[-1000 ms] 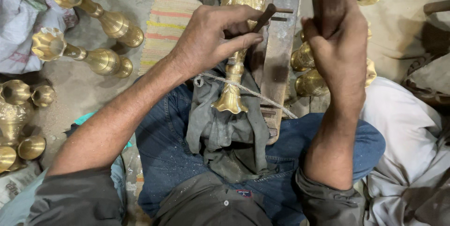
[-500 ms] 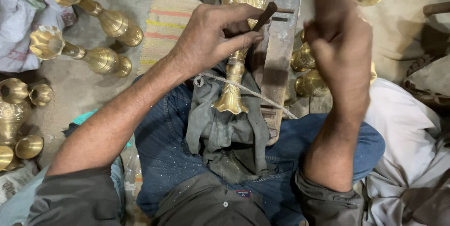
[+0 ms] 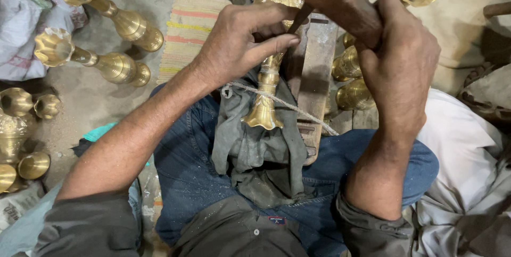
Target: The person sits cross-legged on the floor with a brass vase held on a cloth on their lap and engraves decorative patterns into its surface, holding a chisel against the metal and striking it with a wooden mallet, repositioning the chisel repeatedly to work different areas of the vase.
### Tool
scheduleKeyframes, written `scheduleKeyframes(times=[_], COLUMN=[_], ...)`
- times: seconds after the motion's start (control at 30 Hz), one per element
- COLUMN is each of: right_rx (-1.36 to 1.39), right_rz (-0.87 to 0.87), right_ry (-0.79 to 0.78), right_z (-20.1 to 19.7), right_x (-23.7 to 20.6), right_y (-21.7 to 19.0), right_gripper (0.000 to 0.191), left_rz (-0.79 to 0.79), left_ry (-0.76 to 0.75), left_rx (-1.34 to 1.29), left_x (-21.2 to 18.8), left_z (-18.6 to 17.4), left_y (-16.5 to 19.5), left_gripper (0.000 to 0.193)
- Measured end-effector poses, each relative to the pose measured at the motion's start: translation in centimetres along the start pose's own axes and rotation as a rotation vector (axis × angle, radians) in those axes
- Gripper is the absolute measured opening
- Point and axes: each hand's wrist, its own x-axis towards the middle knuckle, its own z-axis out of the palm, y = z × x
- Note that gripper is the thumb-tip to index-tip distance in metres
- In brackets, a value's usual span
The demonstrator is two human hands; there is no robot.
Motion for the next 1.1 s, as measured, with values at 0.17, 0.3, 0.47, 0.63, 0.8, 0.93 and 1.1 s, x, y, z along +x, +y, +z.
scheduleKeyframes(times=[0.17, 0.3, 0.47, 0.63, 0.8, 0.93, 1.1], right_rx=[0.12, 0.019, -0.149, -0.112, 0.091, -0.003, -0.203], right_rz=[0.04, 0.027, -0.072, -0.038, 0.047, 0.026, -0.049], right_ry=[-0.106, -0.056, -0.028, -0.022, -0.032, -0.056, -0.092], right_z=[0.7, 0.8, -0.1, -0.5, -0.6, -0.7, -0.6], right_x=[-0.4, -0.4, -0.2, 0.4, 0.8, 0.6, 0.4], right_y=[1.2, 1.2, -0.3, -1.8, -2.1, -1.8, -1.2], right_gripper=[0.011, 0.01, 0.017, 0.026, 0.026, 0.025, 0.027], left_rz=[-0.042, -0.047, -0.008, 0.043, -0.091, -0.135, -0.181], left_ry=[-0.006, 0.011, 0.004, 0.053, 0.051, 0.027, 0.035], left_rx=[-0.009, -0.051, -0.017, -0.08, -0.1, -0.132, -0.142], left_x=[0.1, -0.1, -0.4, -0.3, -0.1, -0.3, -0.6], left_z=[0.2, 0.2, 0.2, 0.1, 0.1, 0.0, 0.1], left_y=[-0.1, -0.2, -0.4, -0.2, 0.1, 0.3, 0.3], left_gripper=[0.026, 0.032, 0.024, 0.024, 0.035, 0.028, 0.024])
